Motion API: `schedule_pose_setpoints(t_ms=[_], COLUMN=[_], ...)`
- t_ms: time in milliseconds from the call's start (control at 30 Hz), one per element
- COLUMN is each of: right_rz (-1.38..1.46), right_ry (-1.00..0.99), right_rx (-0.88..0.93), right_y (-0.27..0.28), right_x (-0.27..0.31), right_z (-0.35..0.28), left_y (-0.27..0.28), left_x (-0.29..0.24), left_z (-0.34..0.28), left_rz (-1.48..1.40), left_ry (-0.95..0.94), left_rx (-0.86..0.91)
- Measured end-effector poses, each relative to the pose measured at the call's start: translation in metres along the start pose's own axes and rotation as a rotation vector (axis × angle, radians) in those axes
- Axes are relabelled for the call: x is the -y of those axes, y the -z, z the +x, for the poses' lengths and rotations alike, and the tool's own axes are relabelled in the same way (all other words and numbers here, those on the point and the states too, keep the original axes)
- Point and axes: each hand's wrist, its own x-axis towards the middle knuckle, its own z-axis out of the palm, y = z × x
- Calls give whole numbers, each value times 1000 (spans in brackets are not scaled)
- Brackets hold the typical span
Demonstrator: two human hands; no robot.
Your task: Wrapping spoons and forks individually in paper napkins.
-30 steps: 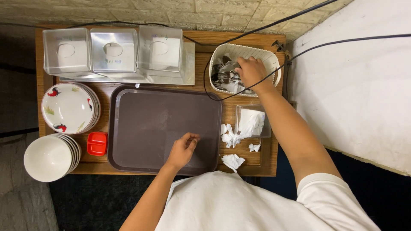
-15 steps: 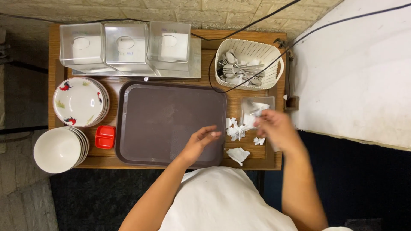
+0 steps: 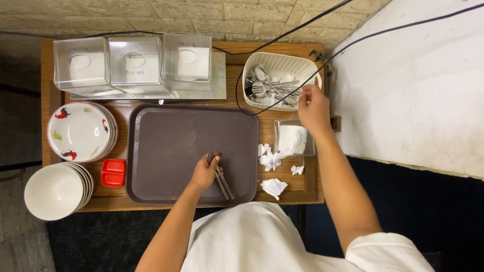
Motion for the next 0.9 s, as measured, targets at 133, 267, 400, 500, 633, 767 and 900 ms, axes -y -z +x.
schedule_pose_setpoints(t_ms=[133, 267, 400, 500, 633, 767, 900], right_rz=[-286, -542, -877, -923, -778, -718, -453], right_ry=[160, 272, 150, 12, -46, 147, -33], right_rx=[185, 442, 618, 758, 792, 693, 667], right_y=[-44, -65, -57, -54, -60, -63, -43], right_x=[-67, -69, -22, -16, -56, -96, -67], right_z=[88, 118, 127, 133, 136, 134, 122], left_y=[1, 0, 3, 5, 4, 6, 12], left_x=[-11, -21, -44, -33, -28, -28, -10], left_z=[0, -6, -18, -16, -16, -20, -25], left_rz=[-60, 204, 601, 566, 628, 715, 620], left_ry=[-41, -91, -34, -126, -291, -285, -330], left_rx=[-35, -198, -267, -302, -380, -411, -467])
